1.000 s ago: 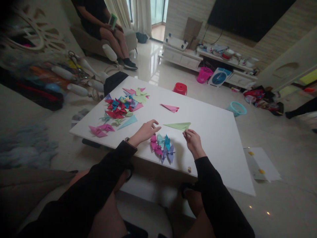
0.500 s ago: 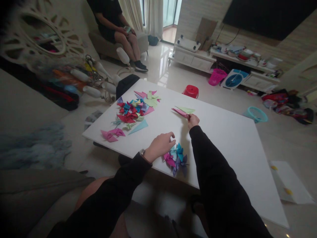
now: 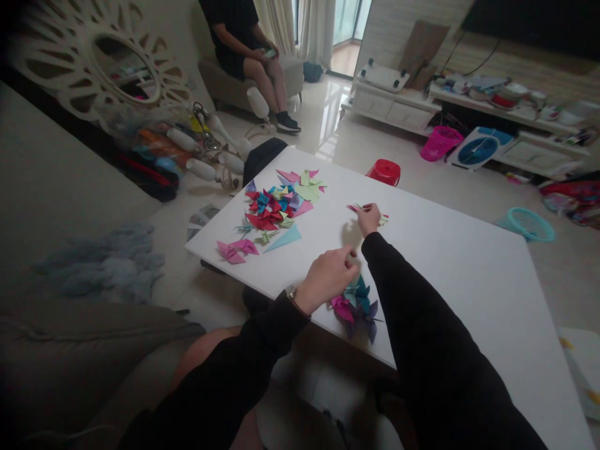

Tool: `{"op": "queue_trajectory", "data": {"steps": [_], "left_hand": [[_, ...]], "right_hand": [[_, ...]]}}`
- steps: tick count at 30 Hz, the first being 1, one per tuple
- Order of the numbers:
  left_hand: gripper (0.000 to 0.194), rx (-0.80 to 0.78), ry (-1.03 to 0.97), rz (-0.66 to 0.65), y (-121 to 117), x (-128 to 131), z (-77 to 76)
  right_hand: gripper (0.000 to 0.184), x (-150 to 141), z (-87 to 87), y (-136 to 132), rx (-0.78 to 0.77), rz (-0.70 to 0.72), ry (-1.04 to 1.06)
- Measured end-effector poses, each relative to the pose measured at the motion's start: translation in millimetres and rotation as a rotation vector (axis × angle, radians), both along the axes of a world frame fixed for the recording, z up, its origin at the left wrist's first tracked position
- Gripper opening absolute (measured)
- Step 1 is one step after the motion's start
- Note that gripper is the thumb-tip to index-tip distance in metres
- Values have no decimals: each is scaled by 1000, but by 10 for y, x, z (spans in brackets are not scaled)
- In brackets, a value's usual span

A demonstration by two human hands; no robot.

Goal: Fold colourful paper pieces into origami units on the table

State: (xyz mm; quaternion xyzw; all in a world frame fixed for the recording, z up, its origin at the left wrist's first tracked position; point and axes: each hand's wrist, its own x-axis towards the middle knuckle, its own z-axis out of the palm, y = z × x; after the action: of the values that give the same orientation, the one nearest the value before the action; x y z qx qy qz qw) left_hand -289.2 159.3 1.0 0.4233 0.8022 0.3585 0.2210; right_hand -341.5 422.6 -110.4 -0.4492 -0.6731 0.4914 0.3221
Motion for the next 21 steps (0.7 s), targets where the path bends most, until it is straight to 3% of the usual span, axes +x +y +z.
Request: {"op": "queue_trajectory", "data": {"steps": [3, 6, 9, 13, 17, 19, 21], "left_hand": [[26, 128, -23, 69, -8, -2, 42], [26, 227, 2, 143, -26, -4, 80], [27, 288, 40, 175, -55, -11, 110], [25, 330, 39, 182, -86, -43, 128], [23, 356, 31, 202, -92, -99, 127], [23, 367, 24, 209, -95, -138, 127], [24, 385, 22, 231, -104, -191, 128]], "right_hand": [[17, -280, 72, -461, 140, 315, -48], [21, -440, 124, -1050, 595, 957, -169], [24, -493, 154, -1568, 852, 1298, -301], [36, -488, 173, -1941, 924, 1377, -511], [47, -427, 229, -2044, 907, 1381, -601], [41, -353, 291, -2038, 919, 1309, -546], [27, -226, 381, -1980, 933, 1137, -465]]}}
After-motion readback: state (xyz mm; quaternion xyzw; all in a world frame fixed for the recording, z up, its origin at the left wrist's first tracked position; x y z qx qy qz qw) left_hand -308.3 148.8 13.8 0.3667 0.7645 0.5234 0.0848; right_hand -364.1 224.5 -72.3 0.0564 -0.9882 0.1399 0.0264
